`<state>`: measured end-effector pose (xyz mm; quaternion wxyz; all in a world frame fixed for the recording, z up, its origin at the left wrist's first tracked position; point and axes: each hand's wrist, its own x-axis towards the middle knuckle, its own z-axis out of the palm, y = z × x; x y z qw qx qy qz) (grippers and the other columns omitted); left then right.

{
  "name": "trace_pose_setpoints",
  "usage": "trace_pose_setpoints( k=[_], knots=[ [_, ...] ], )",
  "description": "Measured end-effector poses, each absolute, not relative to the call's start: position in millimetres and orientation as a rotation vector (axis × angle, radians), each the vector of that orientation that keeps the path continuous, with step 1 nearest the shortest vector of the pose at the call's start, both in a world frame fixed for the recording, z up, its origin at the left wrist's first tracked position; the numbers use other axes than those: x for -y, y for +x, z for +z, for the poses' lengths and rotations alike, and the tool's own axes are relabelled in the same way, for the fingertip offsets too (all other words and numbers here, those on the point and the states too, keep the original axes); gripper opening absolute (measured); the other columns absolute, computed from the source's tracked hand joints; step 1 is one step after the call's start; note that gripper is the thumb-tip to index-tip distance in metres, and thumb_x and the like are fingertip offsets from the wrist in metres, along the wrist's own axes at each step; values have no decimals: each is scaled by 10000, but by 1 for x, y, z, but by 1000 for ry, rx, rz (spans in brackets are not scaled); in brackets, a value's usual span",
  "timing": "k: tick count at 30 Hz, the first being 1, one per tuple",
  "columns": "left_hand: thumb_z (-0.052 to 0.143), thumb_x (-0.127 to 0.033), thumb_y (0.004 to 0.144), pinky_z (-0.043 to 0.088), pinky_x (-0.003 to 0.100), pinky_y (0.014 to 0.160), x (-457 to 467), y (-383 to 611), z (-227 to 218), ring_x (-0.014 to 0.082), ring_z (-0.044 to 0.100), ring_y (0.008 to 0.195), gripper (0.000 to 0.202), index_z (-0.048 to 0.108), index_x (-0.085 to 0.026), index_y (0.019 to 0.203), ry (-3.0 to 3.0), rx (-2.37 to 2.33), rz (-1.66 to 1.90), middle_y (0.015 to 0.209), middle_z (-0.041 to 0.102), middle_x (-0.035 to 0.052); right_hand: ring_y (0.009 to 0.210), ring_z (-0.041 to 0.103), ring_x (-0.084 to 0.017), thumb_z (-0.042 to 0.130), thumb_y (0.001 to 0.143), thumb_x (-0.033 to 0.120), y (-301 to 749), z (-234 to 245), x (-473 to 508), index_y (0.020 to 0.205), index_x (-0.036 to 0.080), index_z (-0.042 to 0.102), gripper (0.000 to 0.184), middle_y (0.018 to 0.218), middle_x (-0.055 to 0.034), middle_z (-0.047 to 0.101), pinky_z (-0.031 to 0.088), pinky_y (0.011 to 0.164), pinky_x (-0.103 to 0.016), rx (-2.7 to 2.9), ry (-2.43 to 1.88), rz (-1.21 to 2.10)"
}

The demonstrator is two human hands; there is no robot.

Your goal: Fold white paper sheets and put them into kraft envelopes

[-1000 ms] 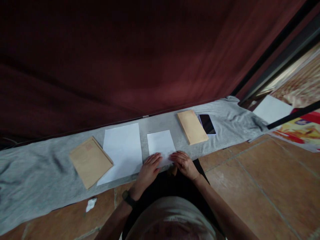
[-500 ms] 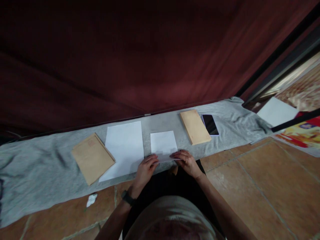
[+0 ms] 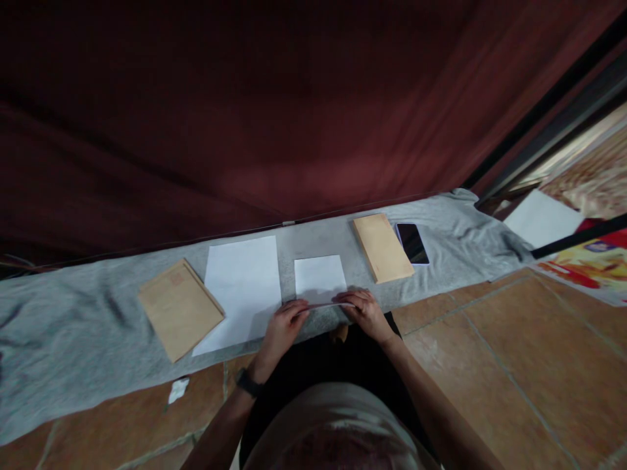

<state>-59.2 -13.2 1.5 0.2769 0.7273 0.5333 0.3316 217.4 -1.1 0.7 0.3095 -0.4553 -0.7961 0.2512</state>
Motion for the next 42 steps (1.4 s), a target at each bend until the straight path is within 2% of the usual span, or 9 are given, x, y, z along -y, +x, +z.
trace_pose_setpoints(
  k=[3, 6, 8, 15, 22, 27, 42],
  knots=[
    [569, -412, 940, 581, 315, 823, 8, -57, 8, 187, 719, 880, 268, 744, -232, 1034, 1782, -1524, 868, 980, 778, 26, 1048, 660, -217, 481, 1040, 365, 213, 3, -2, 1128, 244, 700, 265, 1089, -56, 739, 467, 967, -395, 2072, -1338, 611],
    [563, -454, 927, 540, 270, 697, 4, -54, 13, 164, 674, 727, 296, 739, -217, 897, 1699, -1669, 831, 798, 748, -2, 960, 663, -226, 428, 1052, 389, 208, 3, -7, 962, 197, 697, 343, 941, -72, 724, 483, 898, -371, 2041, -1501, 546],
    [556, -443, 930, 507, 254, 670, 1, -50, 16, 151, 645, 694, 297, 715, -211, 834, 1687, -1748, 804, 759, 724, -6, 933, 664, -221, 414, 1054, 387, 203, 5, -11, 892, 194, 678, 365, 892, -68, 712, 485, 880, -349, 2029, -1594, 519],
    [544, -357, 955, 441, 253, 681, -18, -35, 30, 165, 655, 785, 230, 671, -202, 840, 1840, -2044, 471, 905, 723, 47, 914, 711, -208, 447, 1037, 363, 181, 21, -28, 996, 201, 687, 293, 963, -71, 754, 483, 853, -292, 2035, -2030, 454],
    [517, -429, 981, 453, 276, 682, -34, -29, 39, 215, 706, 857, 286, 713, -222, 956, 1833, -2181, 133, 934, 760, 74, 875, 744, -221, 447, 1034, 418, 171, 31, -37, 1032, 205, 683, 318, 938, -89, 772, 497, 750, -270, 1996, -2251, 460],
    [504, -458, 983, 471, 286, 704, -40, -27, 40, 228, 717, 888, 314, 719, -229, 978, 1839, -2208, 89, 966, 769, 79, 882, 750, -236, 459, 1029, 440, 168, 33, -44, 1067, 204, 661, 313, 902, -90, 770, 506, 752, -284, 1948, -2308, 458],
    [479, -503, 977, 472, 290, 735, -63, -26, 43, 238, 711, 923, 367, 722, -229, 1004, 1793, -2260, 31, 965, 767, 96, 911, 744, -238, 475, 1025, 461, 163, 29, -60, 1081, 189, 639, 323, 990, -113, 766, 504, 797, -301, 1922, -2313, 331]
  ],
)
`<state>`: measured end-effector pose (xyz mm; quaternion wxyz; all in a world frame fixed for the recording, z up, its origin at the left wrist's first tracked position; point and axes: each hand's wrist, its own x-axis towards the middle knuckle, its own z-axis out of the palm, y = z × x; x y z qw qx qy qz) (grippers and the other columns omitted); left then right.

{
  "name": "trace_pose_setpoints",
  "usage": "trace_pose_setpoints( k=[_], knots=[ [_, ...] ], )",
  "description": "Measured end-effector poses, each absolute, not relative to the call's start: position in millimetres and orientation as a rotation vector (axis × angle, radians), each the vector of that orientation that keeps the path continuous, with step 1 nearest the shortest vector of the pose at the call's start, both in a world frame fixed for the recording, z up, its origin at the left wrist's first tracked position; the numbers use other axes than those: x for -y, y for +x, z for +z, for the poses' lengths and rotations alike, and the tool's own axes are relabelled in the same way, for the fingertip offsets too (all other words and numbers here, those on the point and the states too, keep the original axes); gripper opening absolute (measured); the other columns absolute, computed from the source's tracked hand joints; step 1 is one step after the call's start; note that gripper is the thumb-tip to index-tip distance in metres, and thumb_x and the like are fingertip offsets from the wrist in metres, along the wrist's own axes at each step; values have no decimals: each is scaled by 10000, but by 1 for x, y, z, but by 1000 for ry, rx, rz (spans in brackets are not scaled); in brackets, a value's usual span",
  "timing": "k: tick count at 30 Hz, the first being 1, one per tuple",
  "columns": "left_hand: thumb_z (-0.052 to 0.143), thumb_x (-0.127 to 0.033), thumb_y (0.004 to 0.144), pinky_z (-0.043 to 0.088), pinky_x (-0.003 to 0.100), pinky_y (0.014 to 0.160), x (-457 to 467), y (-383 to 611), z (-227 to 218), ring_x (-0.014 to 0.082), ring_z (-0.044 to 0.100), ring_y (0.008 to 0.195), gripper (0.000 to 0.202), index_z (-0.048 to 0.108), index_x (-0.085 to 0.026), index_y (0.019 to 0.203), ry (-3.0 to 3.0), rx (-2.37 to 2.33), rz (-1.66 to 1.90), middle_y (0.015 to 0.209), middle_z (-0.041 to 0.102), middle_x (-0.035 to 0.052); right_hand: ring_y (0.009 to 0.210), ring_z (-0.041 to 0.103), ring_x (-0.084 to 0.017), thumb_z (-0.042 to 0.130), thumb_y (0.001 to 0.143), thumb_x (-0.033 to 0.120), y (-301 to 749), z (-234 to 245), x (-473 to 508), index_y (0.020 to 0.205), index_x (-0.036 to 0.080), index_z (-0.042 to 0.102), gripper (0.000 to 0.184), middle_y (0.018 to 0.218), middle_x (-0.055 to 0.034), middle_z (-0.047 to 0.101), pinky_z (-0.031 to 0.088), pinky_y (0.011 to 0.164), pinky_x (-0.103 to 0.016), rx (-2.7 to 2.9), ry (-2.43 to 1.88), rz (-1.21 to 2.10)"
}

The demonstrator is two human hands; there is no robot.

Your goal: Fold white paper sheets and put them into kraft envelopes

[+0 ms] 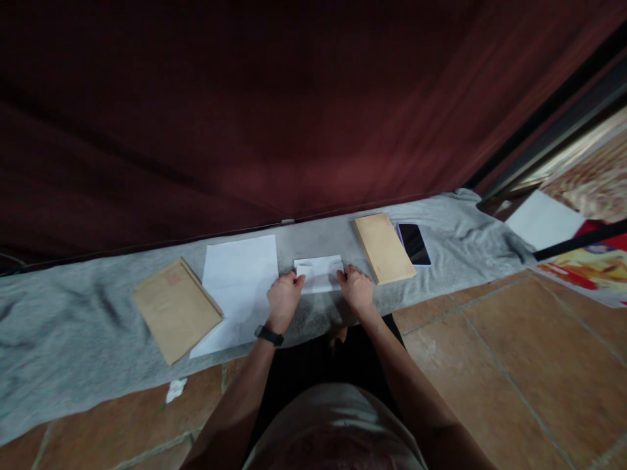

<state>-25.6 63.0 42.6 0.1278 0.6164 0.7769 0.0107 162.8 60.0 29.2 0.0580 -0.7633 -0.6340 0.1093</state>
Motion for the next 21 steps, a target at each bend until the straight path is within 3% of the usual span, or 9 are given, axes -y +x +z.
trace_pose_setpoints(
  k=[21],
  knots=[
    [470, -509, 975, 497, 332, 798, -85, -24, 34, 268, 709, 967, 398, 727, -214, 1051, 1727, -2310, 67, 968, 759, 129, 973, 689, -267, 412, 1046, 442, 160, 17, -79, 1098, 153, 590, 343, 1036, -165, 726, 454, 887, -361, 1930, -2229, 138]
  ],
)
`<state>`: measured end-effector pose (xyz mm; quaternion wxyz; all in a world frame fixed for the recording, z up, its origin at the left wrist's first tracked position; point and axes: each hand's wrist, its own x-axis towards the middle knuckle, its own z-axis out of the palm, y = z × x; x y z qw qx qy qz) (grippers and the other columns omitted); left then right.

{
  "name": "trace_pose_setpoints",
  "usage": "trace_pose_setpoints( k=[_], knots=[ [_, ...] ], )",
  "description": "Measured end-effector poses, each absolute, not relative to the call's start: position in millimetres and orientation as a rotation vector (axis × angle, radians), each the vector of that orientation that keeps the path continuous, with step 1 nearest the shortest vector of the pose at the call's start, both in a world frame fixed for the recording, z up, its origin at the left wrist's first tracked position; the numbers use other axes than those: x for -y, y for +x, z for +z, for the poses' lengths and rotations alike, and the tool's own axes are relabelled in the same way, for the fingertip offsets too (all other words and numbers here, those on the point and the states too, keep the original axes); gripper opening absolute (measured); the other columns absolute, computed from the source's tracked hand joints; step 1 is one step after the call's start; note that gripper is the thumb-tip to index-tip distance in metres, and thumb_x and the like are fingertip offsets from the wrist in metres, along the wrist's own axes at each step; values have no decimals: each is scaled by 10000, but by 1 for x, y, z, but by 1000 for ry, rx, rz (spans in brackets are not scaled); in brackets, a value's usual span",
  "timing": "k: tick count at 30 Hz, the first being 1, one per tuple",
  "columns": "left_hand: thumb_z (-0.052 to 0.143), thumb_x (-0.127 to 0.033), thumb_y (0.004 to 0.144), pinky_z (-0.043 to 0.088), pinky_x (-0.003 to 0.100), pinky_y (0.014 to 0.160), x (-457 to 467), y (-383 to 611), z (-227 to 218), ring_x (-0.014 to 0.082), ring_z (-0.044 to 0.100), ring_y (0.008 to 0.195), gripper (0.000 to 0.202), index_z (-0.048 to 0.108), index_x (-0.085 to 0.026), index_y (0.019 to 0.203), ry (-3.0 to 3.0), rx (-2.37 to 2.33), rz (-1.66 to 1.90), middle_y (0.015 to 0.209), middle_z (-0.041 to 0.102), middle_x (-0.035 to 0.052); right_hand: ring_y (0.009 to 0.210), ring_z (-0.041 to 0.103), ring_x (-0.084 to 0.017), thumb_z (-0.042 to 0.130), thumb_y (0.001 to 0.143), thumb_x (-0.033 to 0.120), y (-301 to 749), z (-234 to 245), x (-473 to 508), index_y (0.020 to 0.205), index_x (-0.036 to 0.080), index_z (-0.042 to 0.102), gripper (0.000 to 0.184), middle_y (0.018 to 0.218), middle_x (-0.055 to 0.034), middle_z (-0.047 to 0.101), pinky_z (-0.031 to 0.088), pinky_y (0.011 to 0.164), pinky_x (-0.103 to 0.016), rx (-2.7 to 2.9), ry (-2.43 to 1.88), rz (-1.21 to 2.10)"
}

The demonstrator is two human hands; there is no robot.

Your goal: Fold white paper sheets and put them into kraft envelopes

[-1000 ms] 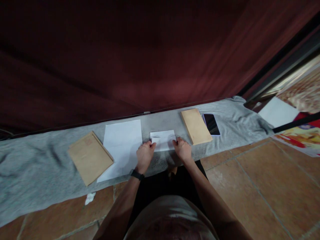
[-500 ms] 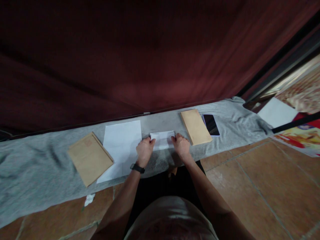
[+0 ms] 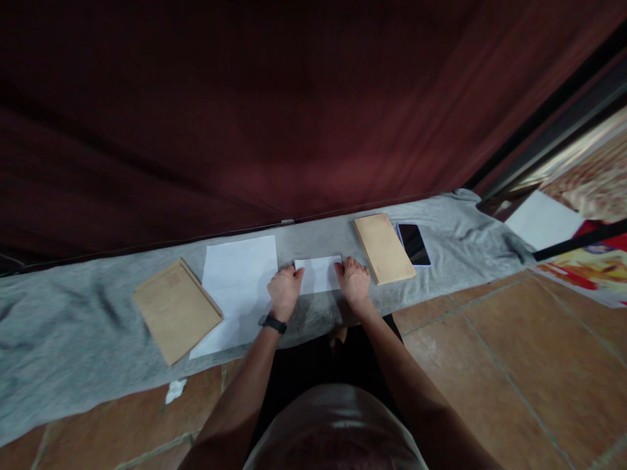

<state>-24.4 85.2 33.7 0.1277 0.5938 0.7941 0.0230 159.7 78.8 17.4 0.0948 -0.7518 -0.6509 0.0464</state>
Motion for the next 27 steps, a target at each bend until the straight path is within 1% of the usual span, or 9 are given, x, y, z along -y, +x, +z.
trace_pose_setpoints(
  k=[7, 10, 12, 14, 16, 18, 23, 25, 27],
  knots=[
    [459, -507, 982, 496, 340, 796, -86, -23, 36, 278, 707, 982, 407, 717, -201, 1056, 1708, -2315, 44, 991, 752, 142, 976, 654, -272, 399, 1050, 398, 162, 15, -79, 1095, 145, 592, 322, 1023, -157, 708, 439, 899, -387, 1896, -2186, 199],
    [464, -512, 982, 496, 343, 810, -85, -23, 35, 280, 705, 994, 410, 715, -197, 1060, 1716, -2320, 40, 978, 751, 143, 1040, 613, -283, 380, 1049, 305, 163, 16, -72, 1121, 141, 620, 300, 1054, -160, 690, 421, 945, -414, 1918, -2018, 196],
    [456, -518, 985, 495, 336, 811, -85, -23, 34, 275, 707, 988, 419, 715, -196, 1052, 1730, -2328, 41, 971, 752, 139, 1109, 583, -282, 380, 1045, 273, 161, 15, -65, 1184, 152, 629, 309, 1131, -152, 680, 407, 992, -431, 1985, -1839, 197],
    [437, -525, 992, 495, 329, 804, -84, -23, 33, 268, 709, 979, 435, 714, -195, 1053, 1743, -2336, 40, 971, 752, 135, 1219, 541, -272, 385, 1047, 289, 158, 11, -57, 1286, 161, 606, 350, 1285, -141, 644, 381, 1063, -439, 2084, -1655, 224],
    [416, -523, 1000, 496, 325, 798, -84, -23, 32, 264, 708, 979, 446, 709, -194, 1070, 1762, -2334, 35, 979, 752, 134, 1343, 471, -263, 380, 1052, 327, 155, 5, -51, 1391, 158, 548, 415, 1442, -129, 561, 330, 1141, -443, 2188, -1525, 252],
    [407, -517, 1004, 497, 327, 797, -84, -22, 31, 266, 706, 982, 447, 702, -193, 1090, 1779, -2329, 31, 986, 750, 134, 1426, 399, -272, 379, 1055, 369, 152, -1, -47, 1463, 158, 487, 473, 1536, -123, 475, 274, 1192, -464, 2261, -1494, 250],
    [420, -503, 1004, 507, 340, 796, -82, -23, 34, 272, 707, 959, 426, 690, -182, 1078, 1787, -2330, 24, 958, 743, 131, 1477, 344, -305, 412, 1046, 427, 147, -11, -45, 1531, 183, 404, 543, 1613, -128, 348, 254, 1209, -501, 2279, -1588, 164],
    [424, -454, 1009, 517, 352, 800, -78, -22, 36, 273, 705, 944, 391, 671, -166, 1104, 1829, -2339, 67, 953, 737, 130, 1480, 341, -308, 407, 1047, 431, 146, -12, -45, 1540, 189, 389, 550, 1618, -129, 335, 259, 1208, -506, 2274, -1607, 144],
    [408, -384, 1017, 521, 378, 845, -71, -18, 37, 281, 688, 992, 363, 644, -143, 1151, 1930, -2350, 206, 1014, 724, 146, 1484, 334, -312, 392, 1051, 424, 145, -12, -46, 1544, 194, 384, 544, 1621, -126, 327, 260, 1207, -513, 2274, -1622, 140]
  ],
)
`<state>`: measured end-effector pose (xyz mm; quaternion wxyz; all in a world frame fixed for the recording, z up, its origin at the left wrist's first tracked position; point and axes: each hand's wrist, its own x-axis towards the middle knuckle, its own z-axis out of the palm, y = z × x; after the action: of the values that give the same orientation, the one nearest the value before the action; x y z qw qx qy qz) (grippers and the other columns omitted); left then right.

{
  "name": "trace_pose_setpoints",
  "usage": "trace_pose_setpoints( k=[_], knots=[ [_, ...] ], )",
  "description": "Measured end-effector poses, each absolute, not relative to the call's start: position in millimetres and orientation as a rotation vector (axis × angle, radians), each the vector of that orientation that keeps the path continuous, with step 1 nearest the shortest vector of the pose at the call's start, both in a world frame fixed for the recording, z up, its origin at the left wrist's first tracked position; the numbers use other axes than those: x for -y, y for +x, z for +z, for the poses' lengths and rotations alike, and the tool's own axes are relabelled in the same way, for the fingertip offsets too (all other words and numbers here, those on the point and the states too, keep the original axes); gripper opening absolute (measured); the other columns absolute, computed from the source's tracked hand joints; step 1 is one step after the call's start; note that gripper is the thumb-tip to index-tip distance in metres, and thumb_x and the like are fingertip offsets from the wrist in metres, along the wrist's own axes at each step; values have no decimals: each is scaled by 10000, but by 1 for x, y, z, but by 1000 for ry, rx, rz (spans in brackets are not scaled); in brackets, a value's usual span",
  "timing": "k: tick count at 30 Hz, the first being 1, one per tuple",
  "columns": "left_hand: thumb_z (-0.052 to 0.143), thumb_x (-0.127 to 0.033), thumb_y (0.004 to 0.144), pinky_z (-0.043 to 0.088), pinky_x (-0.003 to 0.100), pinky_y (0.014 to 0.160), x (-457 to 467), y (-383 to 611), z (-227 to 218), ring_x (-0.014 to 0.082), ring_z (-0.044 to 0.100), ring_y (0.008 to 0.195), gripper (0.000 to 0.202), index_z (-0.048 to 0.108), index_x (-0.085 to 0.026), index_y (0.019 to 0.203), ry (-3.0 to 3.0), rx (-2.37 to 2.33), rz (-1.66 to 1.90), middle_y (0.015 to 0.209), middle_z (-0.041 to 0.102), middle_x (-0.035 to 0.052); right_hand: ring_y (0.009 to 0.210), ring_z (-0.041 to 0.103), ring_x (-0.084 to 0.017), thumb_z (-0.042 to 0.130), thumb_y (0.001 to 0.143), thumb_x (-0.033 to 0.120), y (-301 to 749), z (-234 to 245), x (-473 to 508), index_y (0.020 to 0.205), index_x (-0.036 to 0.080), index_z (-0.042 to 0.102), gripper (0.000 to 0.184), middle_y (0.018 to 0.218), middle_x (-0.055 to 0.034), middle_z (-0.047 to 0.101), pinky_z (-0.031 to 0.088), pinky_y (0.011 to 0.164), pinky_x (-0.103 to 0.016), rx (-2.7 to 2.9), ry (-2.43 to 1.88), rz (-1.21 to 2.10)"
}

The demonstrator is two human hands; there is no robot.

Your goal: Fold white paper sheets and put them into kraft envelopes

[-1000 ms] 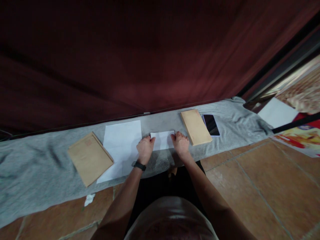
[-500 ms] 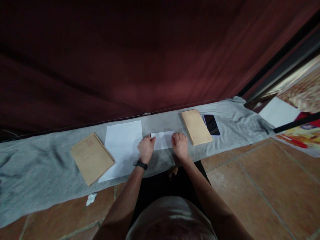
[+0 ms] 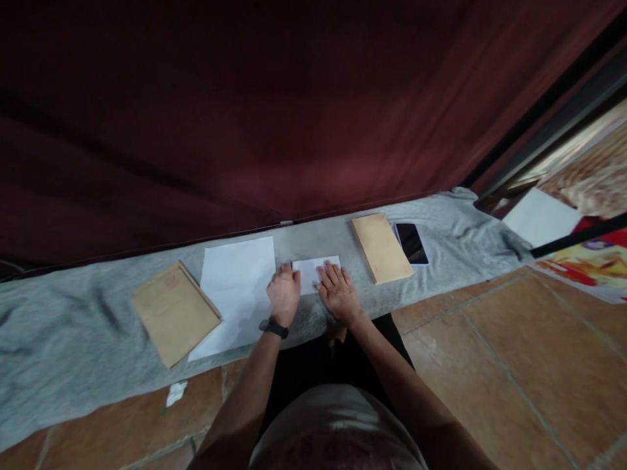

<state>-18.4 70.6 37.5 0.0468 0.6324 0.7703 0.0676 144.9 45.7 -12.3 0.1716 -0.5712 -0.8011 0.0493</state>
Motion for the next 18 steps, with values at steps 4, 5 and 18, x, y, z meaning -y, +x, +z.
trace_pose_setpoints(
  k=[4, 5, 18],
  knots=[
    [335, -358, 1036, 469, 431, 1023, -52, 5, 31, 283, 606, 1198, 414, 595, -139, 1273, 2286, -1992, 553, 1242, 665, 164, 1499, 300, -313, 402, 1040, 355, 146, -13, -45, 1553, 176, 365, 545, 1632, -127, 302, 246, 1214, -516, 2319, -1625, 149],
    [326, -370, 1039, 448, 423, 1068, -48, 13, 26, 267, 568, 1266, 444, 552, -147, 1349, 2358, -1821, 591, 1330, 631, 154, 1503, 289, -314, 422, 1026, 326, 147, -13, -44, 1558, 162, 351, 561, 1635, -131, 293, 238, 1219, -514, 2343, -1616, 147],
    [246, -428, 1043, 233, 468, 1251, -46, 27, -6, 248, 209, 1536, 628, 274, -77, 1563, 2348, -1768, 424, 1628, 308, 159, 1497, 295, -295, 352, 1033, 261, 147, -9, -44, 1560, 120, 336, 546, 1620, -129, 325, 183, 1225, -514, 2279, -1704, 141]
  ],
)
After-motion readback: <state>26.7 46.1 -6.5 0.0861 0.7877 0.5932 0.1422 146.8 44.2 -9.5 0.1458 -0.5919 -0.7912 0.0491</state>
